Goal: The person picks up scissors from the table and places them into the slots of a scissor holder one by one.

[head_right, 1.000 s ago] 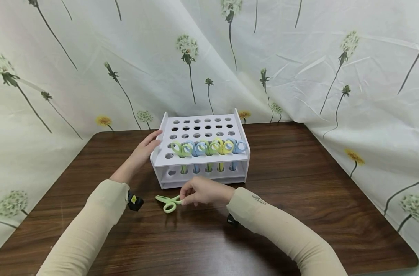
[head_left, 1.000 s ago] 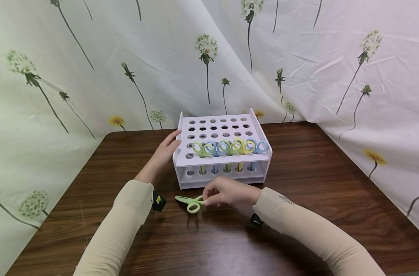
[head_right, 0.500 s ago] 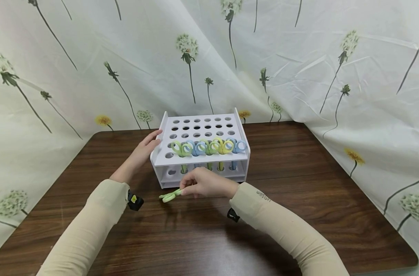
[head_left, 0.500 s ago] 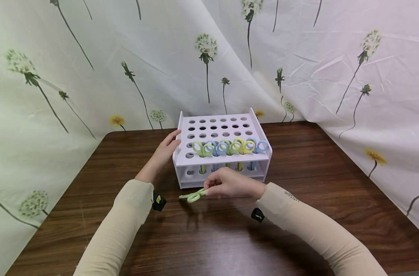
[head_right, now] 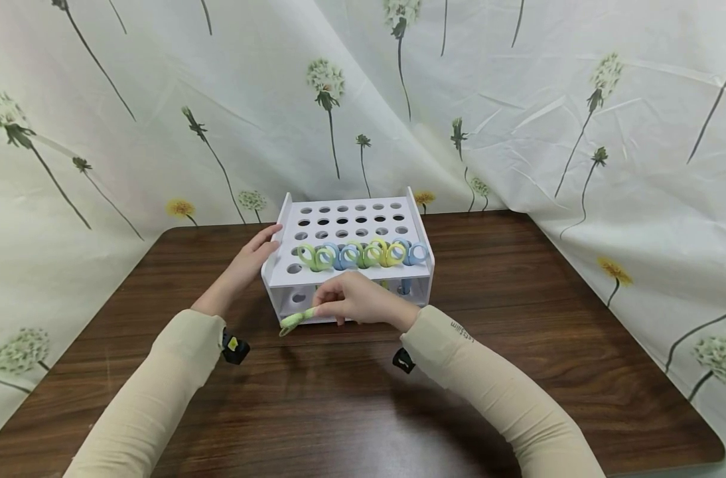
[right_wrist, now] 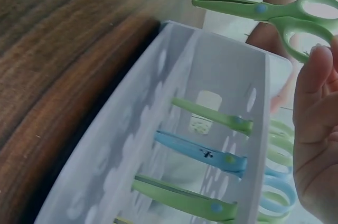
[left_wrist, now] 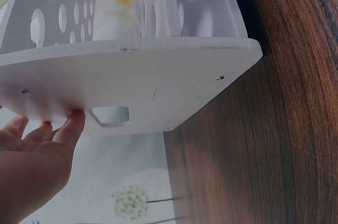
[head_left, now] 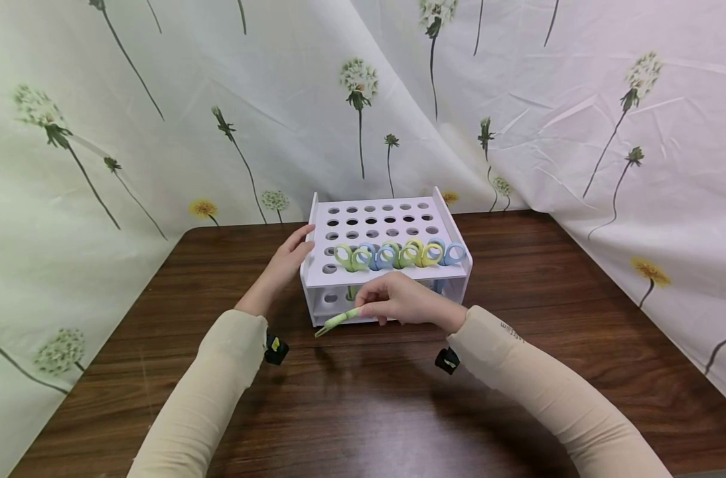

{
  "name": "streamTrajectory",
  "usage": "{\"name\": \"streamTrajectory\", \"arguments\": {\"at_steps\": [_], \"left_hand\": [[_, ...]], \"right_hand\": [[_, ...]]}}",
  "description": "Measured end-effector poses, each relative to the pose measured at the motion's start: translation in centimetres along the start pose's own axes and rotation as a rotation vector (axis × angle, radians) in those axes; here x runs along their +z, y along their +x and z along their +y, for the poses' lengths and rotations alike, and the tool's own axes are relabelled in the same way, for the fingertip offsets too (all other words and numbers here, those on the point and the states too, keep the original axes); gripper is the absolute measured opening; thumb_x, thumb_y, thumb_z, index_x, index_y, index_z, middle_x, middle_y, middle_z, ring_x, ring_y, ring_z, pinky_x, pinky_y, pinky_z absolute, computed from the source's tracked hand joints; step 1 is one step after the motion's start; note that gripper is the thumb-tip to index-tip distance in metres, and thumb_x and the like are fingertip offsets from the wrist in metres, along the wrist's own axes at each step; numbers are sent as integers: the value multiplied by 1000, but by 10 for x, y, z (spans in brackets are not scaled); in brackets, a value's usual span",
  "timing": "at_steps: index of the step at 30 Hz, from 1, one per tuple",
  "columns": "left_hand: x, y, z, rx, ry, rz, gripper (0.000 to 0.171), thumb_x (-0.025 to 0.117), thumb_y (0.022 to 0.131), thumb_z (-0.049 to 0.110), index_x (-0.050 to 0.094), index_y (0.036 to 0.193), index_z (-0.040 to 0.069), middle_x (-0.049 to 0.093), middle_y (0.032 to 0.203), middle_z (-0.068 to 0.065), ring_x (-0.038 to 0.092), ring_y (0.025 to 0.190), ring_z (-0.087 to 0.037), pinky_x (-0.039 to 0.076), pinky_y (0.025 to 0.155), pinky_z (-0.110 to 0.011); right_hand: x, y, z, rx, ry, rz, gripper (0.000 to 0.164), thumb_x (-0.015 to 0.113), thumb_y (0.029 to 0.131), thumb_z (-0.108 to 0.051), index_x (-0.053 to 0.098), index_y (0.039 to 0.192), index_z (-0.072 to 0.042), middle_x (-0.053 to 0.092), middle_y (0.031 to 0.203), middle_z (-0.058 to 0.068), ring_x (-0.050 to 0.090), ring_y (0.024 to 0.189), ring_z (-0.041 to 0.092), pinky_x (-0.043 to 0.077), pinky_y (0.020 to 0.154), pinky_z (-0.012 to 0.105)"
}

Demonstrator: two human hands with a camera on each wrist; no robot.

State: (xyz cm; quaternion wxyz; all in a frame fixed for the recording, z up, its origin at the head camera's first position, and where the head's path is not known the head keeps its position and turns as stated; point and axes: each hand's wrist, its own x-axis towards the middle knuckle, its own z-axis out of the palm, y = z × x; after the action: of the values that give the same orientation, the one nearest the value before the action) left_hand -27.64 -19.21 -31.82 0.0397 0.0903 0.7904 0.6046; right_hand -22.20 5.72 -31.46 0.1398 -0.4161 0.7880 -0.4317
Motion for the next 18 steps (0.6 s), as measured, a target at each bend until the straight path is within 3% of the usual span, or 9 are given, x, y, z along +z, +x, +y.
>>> {"name": "streamTrajectory", "arguments": {"at_steps": [7,12,18], "left_hand": [[-1,8,-12,25,39,10,50,38,99,25,27,145,11,23,146,-18,32,123,-32,25,100,-46],[-1,9,-13,15,43,8,50,39,99,27,28,145,12,25,145,-17,34,121,-32,27,99,-46],[-2,9,-13,16,41,3,50,39,99,26,27,145,12,24,146,-18,32,122,-32,26,100,-47]], "right_hand": [[-11,1,-9,-18,-15,87,7,63,89,-15,65,83,-12,54,58,0,45,49,25,34,38,26],[-19,3,-15,-11,-13,136,8,62,89,-15,64,83,-11,54,59,0,49,54,31,34,38,27],[-27,5,-25,-9,4,188,9,62,89,-14,64,85,-7,56,61,6,50,51,21,34,38,26]]}}
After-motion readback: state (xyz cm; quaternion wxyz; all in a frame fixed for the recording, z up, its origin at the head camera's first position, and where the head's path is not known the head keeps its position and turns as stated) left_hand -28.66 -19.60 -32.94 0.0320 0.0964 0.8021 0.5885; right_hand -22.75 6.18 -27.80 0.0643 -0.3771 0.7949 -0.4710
